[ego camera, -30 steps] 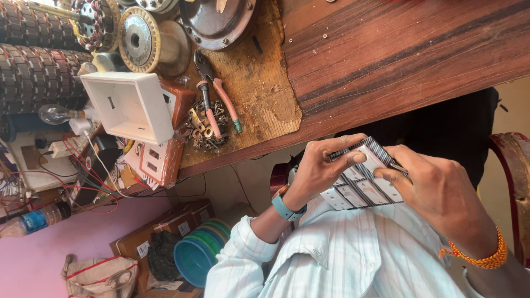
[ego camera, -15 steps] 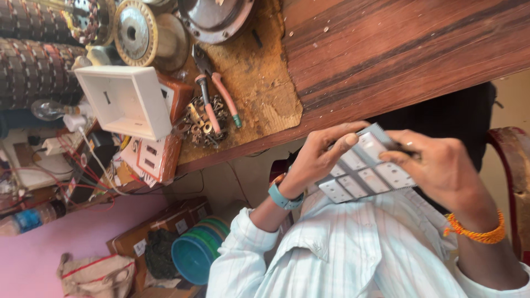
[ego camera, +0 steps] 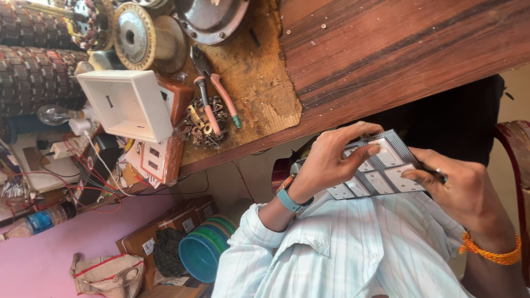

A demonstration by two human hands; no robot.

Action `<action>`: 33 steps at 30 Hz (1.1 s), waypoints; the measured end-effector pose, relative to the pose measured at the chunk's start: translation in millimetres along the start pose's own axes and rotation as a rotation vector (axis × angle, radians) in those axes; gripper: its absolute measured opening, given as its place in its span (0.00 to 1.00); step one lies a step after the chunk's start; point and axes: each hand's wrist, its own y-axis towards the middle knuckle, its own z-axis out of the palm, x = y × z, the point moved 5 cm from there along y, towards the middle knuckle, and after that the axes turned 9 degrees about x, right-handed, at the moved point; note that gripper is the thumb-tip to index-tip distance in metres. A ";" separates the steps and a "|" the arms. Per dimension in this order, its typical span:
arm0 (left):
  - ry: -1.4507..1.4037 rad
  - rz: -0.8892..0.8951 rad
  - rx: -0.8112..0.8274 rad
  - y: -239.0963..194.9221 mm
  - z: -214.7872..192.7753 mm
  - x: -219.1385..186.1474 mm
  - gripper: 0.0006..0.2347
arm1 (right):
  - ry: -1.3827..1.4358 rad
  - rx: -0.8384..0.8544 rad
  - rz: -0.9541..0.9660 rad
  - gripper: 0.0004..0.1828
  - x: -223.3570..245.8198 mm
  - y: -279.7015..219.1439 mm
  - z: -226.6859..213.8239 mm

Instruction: The person assembles a multi-gang electrical switchboard by inserting white switch and socket modules into a metal plate. They use a green screwdriver to tighten screws on each module and a pair of pliers to secure the components in place.

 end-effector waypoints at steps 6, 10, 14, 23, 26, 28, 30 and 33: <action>-0.036 0.109 0.081 5.8 2.2 -23.0 0.15 | -0.027 -0.130 -0.171 0.25 23.2 -9.7 -14.1; -0.085 0.053 0.026 5.2 4.5 -19.5 0.15 | -0.073 -0.154 -0.177 0.26 39.7 -7.6 -18.1; -0.133 0.033 0.019 -1.1 7.5 -10.9 0.14 | -0.086 -0.172 -0.175 0.25 47.1 -11.9 -18.7; -0.187 0.073 0.131 7.1 -3.4 12.3 0.16 | 0.470 -0.061 -0.014 0.26 -14.6 -3.4 8.2; -0.027 -0.031 0.134 8.2 -3.0 15.5 0.17 | 1.138 -0.178 0.125 0.26 -47.9 -1.4 50.1; 0.032 -0.105 0.076 0.7 1.3 10.3 0.19 | 1.387 -0.288 0.292 0.26 -68.2 -7.3 83.8; -0.054 -0.032 -0.005 -7.1 -13.3 -0.2 0.19 | 1.193 -0.028 0.302 0.30 -72.1 -5.4 117.2; -0.034 0.060 -0.150 -26.9 -56.5 -14.5 0.20 | 1.096 0.116 0.285 0.31 -82.9 -17.2 135.0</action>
